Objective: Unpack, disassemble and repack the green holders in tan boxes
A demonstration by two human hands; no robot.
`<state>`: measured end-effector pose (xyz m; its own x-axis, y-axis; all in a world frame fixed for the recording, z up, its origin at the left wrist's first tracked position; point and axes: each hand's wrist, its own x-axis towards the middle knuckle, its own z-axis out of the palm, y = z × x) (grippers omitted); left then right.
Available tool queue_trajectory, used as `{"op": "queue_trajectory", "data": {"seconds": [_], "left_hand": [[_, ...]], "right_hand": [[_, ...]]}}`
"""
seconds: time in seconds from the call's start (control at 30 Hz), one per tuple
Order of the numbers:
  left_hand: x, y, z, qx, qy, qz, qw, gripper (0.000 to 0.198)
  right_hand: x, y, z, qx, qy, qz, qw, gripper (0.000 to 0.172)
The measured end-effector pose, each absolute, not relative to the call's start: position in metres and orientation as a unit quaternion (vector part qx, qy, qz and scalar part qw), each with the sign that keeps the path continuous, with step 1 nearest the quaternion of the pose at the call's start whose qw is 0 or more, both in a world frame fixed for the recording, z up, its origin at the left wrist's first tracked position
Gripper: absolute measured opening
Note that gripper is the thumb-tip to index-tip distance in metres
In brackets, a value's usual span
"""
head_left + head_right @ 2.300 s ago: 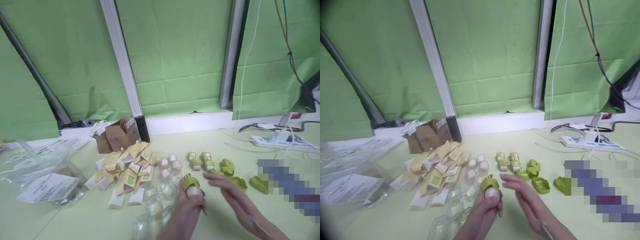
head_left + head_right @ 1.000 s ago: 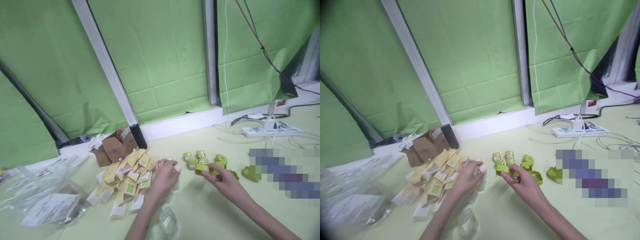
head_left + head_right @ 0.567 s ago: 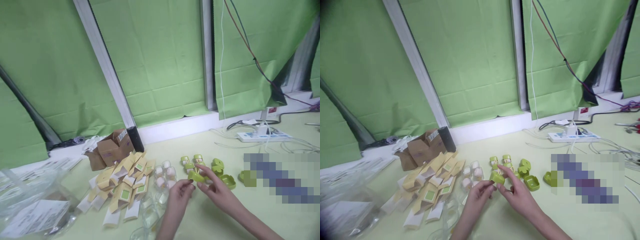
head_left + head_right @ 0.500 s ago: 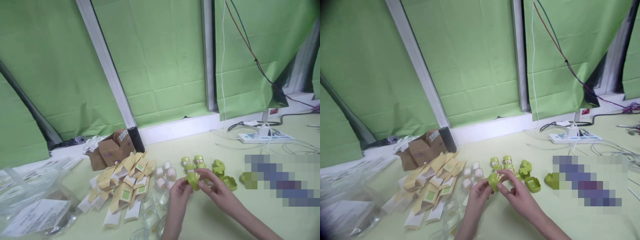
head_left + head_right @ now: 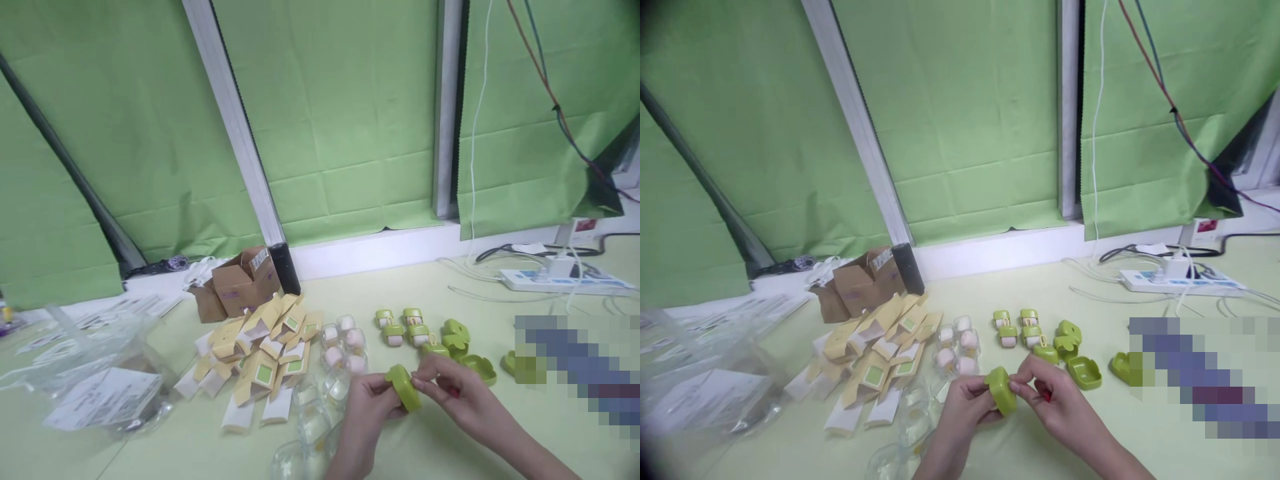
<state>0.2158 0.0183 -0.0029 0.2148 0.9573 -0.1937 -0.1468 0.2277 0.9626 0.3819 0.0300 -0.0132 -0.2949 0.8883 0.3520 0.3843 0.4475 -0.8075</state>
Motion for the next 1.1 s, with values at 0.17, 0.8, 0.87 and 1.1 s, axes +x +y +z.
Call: {"op": "queue_trajectory", "data": {"seconds": [0.17, 0.8, 0.87, 1.1], "left_hand": [[0.215, 0.022, -0.001, 0.432, 0.453, 0.450, 0.637, 0.035], [0.157, 0.067, 0.012, 0.748, 0.618, 0.205, 0.129, 0.030], [0.157, 0.068, 0.010, 0.746, 0.624, 0.200, 0.120, 0.026], [0.157, 0.068, 0.012, 0.737, 0.623, 0.240, 0.104, 0.024]], "right_hand": [[0.378, 0.029, -0.010, -0.436, -0.704, 0.383, 0.409, 0.030], [0.420, 0.054, 0.001, -0.579, -0.765, 0.149, 0.238, 0.034], [0.429, 0.065, 0.004, -0.617, -0.740, 0.119, 0.240, 0.035], [0.429, 0.085, -0.008, -0.624, -0.742, 0.105, 0.220, 0.029]]}}
